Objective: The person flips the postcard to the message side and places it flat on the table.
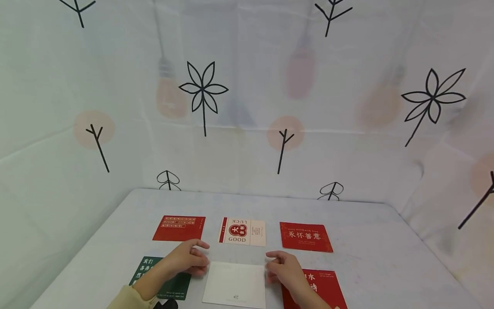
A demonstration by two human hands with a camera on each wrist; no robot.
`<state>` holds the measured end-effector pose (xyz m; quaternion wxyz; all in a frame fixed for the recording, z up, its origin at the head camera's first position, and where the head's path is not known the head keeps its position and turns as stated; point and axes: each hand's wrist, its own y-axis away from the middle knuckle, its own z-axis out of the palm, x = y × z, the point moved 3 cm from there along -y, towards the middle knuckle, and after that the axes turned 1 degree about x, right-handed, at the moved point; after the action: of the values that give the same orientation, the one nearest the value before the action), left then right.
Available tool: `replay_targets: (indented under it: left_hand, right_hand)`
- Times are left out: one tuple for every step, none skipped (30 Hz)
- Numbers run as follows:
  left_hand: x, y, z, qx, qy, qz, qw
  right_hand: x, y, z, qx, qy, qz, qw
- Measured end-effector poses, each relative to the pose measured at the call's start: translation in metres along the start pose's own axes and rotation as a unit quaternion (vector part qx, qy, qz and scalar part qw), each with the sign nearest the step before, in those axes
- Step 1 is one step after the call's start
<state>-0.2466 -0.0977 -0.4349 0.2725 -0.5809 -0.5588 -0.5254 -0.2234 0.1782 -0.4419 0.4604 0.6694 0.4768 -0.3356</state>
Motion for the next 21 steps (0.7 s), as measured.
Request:
replay_targets:
  left_hand:
    - [0.001,0.000,0.000,0.002,0.000,-0.002,1.0000]
    - [0.000,-0.001,0.000,0.004,-0.001,-0.003,1.0000]
    - [0.001,-0.002,0.000,0.006,-0.001,-0.005,1.0000]
    - [0.001,-0.003,0.000,0.009,-0.001,-0.006,0.9999]
    - [0.001,-0.004,0.000,0.011,-0.002,-0.006,0.9999]
    - [0.002,-0.004,0.000,0.013,-0.002,-0.004,0.9999]
    - [0.002,-0.005,0.000,0.016,-0.003,0.000,0.9999]
    - [0.003,-0.006,0.000,0.017,-0.004,0.005,0.9998]
    - [0.004,-0.006,0.001,0.018,-0.005,0.010,0.9998]
    - [0.005,-0.007,0.001,0.020,-0.005,0.015,0.9997]
    - [0.006,-0.007,0.001,0.021,-0.005,0.020,0.9996]
    - [0.006,-0.008,0.001,0.022,-0.006,0.024,0.9994]
    - [0.007,-0.008,0.001,0.023,-0.005,0.026,0.9994]
    - [0.007,-0.009,0.001,0.024,-0.004,0.029,0.9993]
    - [0.007,-0.010,0.000,0.024,-0.002,0.030,0.9993]
    - [0.008,-0.010,0.000,0.025,-0.002,0.030,0.9992]
    - [0.008,-0.011,0.000,0.026,-0.001,0.029,0.9992]
    - [0.008,-0.011,0.000,0.026,-0.001,0.029,0.9992]
    - [0.008,-0.012,-0.001,0.027,-0.001,0.029,0.9992]
    - [0.009,-0.013,-0.001,0.029,-0.003,0.030,0.9991]
    - [0.009,-0.014,-0.001,0.031,-0.003,0.029,0.9991]
  right_hand:
    - [-0.001,0.000,0.000,0.000,-0.002,-0.001,1.0000]
    - [-0.001,0.000,0.001,0.001,-0.004,-0.001,1.0000]
    - [-0.001,-0.001,0.001,0.000,-0.006,-0.001,1.0000]
    - [-0.002,-0.001,0.001,0.000,-0.007,0.000,1.0000]
    - [-0.002,-0.002,0.000,-0.001,-0.009,0.000,1.0000]
    - [-0.002,-0.003,0.000,-0.001,-0.010,0.000,0.9999]
    - [-0.002,-0.003,0.000,-0.001,-0.011,0.000,0.9999]
    - [-0.002,-0.004,-0.001,0.001,-0.011,0.000,0.9999]
    - [-0.003,-0.004,-0.001,0.003,-0.012,-0.001,0.9999]
    - [-0.003,-0.004,-0.001,0.005,-0.013,-0.003,0.9999]
    - [-0.004,-0.005,-0.001,0.006,-0.013,-0.007,0.9999]
    - [-0.004,-0.005,-0.001,0.008,-0.013,-0.011,0.9998]
    - [-0.005,-0.005,-0.001,0.010,-0.014,-0.014,0.9998]
    - [-0.006,-0.006,-0.001,0.012,-0.014,-0.018,0.9997]
    - [-0.006,-0.006,-0.001,0.014,-0.016,-0.019,0.9996]
    - [-0.006,-0.006,-0.001,0.016,-0.017,-0.022,0.9995]
    - [-0.007,-0.007,-0.001,0.018,-0.017,-0.022,0.9995]
    - [-0.007,-0.007,-0.001,0.021,-0.019,-0.021,0.9994]
    - [-0.007,-0.008,-0.001,0.023,-0.021,-0.020,0.9993]
    - [-0.007,-0.009,-0.001,0.024,-0.022,-0.019,0.9993]
    - [-0.007,-0.009,-0.001,0.026,-0.024,-0.018,0.9992]
